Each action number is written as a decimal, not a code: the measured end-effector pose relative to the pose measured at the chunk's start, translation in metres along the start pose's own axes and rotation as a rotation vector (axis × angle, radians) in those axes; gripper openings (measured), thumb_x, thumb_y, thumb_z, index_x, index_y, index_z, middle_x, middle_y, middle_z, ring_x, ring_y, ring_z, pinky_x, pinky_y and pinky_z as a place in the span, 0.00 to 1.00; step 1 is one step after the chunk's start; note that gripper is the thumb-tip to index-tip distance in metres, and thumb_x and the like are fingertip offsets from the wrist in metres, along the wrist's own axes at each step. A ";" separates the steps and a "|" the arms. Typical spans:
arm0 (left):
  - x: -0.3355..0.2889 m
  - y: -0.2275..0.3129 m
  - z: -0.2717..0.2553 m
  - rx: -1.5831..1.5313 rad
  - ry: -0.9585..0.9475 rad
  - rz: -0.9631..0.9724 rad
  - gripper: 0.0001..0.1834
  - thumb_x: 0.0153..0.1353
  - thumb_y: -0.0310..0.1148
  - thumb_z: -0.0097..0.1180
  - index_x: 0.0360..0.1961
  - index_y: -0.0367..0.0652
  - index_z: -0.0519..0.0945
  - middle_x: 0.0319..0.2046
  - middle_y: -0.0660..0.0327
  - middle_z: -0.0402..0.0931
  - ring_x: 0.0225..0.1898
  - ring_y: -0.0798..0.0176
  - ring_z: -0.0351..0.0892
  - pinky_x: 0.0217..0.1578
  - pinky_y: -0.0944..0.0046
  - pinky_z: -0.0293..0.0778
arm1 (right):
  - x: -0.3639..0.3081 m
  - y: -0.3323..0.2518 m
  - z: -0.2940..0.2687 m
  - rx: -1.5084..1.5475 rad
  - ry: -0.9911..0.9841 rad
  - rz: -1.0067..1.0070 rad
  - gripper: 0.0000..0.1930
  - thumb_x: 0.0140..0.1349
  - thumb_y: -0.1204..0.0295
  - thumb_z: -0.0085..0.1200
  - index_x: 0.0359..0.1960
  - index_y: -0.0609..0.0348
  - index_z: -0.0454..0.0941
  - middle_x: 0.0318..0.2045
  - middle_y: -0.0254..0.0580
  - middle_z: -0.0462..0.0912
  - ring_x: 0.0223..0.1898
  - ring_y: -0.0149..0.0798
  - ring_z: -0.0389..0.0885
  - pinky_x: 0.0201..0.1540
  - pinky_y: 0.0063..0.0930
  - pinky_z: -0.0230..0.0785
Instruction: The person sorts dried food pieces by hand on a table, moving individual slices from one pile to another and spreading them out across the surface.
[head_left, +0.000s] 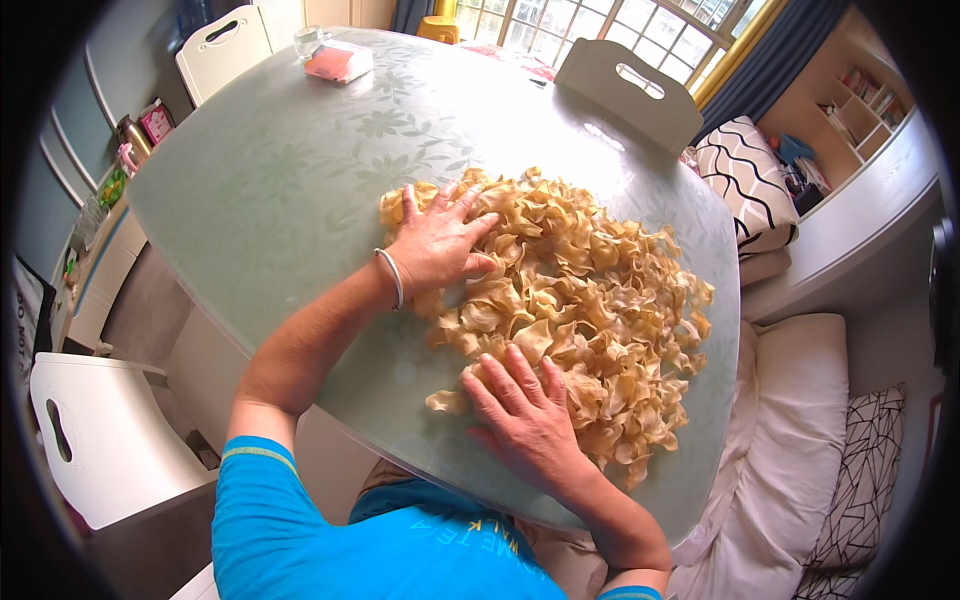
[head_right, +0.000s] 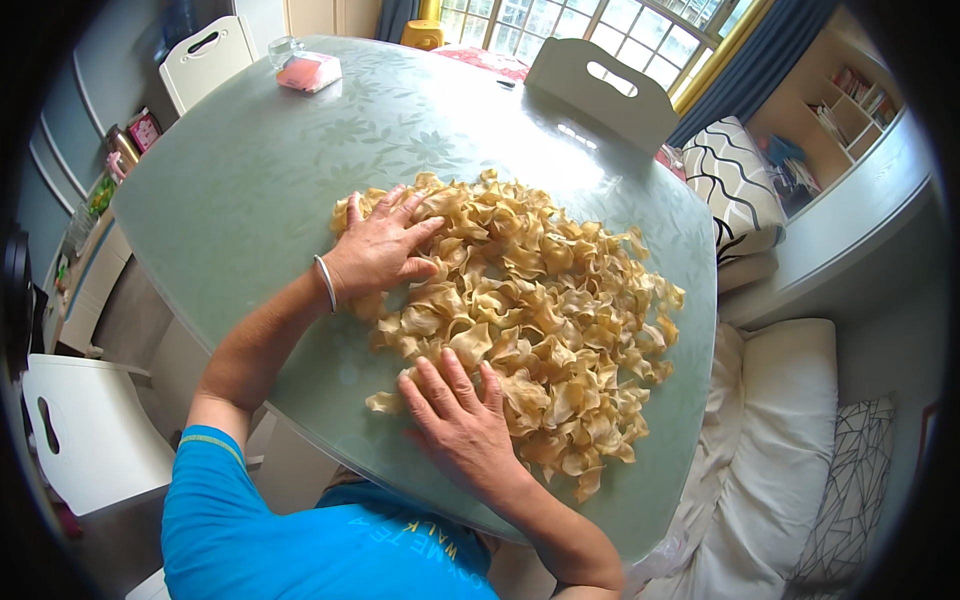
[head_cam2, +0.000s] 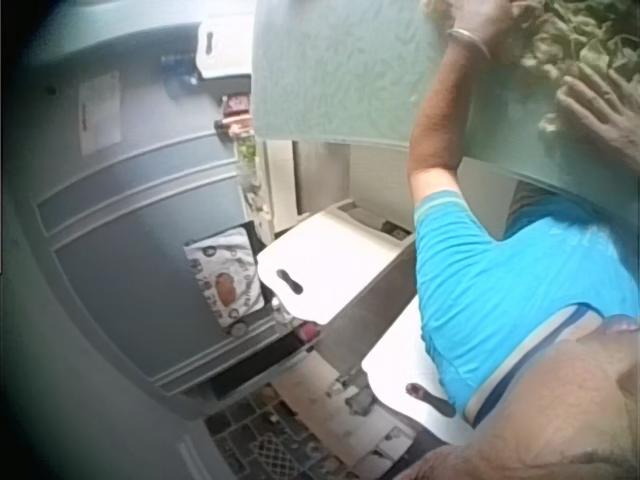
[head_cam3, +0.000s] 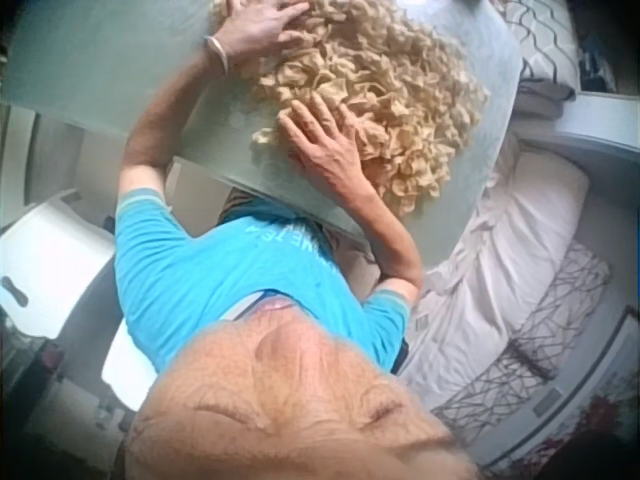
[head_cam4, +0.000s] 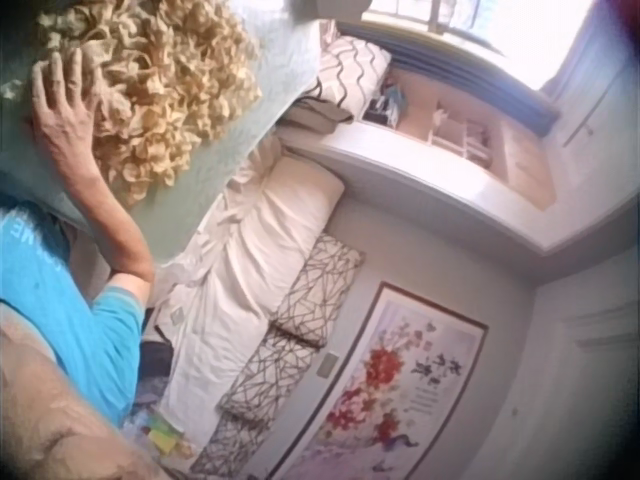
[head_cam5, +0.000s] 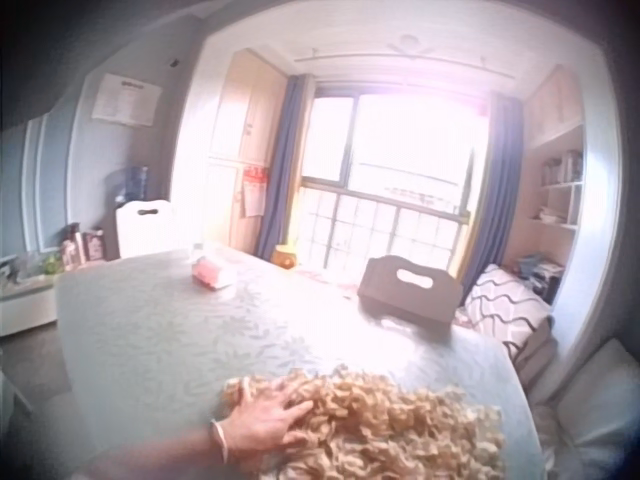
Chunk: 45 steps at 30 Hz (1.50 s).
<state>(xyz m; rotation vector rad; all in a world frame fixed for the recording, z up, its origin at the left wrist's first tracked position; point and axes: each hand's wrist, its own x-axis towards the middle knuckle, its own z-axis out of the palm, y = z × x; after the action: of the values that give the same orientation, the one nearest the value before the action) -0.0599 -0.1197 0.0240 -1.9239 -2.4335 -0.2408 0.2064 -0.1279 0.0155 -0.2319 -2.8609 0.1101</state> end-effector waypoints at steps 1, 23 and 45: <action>0.001 0.004 0.004 0.001 0.038 0.023 0.37 0.63 0.63 0.49 0.68 0.57 0.68 0.72 0.52 0.52 0.75 0.45 0.45 0.63 0.20 0.39 | 0.000 0.000 0.002 -0.001 -0.001 -0.023 0.36 0.52 0.56 0.65 0.64 0.48 0.69 0.63 0.41 0.71 0.68 0.50 0.63 0.67 0.60 0.49; -0.010 0.017 -0.041 0.006 -0.315 0.273 0.43 0.51 0.58 0.66 0.67 0.57 0.67 0.72 0.51 0.55 0.72 0.46 0.54 0.62 0.33 0.55 | -0.001 0.038 -0.018 0.047 0.227 0.109 0.07 0.57 0.70 0.61 0.34 0.56 0.77 0.43 0.36 0.78 0.56 0.42 0.73 0.64 0.54 0.54; -0.151 0.060 0.009 -0.109 0.097 0.370 0.37 0.58 0.64 0.53 0.66 0.62 0.69 0.72 0.57 0.55 0.74 0.47 0.48 0.65 0.30 0.39 | -0.008 0.065 -0.031 0.012 0.348 0.260 0.06 0.57 0.73 0.59 0.34 0.60 0.78 0.39 0.45 0.80 0.45 0.49 0.77 0.53 0.44 0.65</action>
<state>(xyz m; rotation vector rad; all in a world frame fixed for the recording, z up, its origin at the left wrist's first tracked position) 0.0346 -0.2511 0.0036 -2.2980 -1.9938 -0.4474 0.2323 -0.0639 0.0373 -0.5618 -2.4723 0.1234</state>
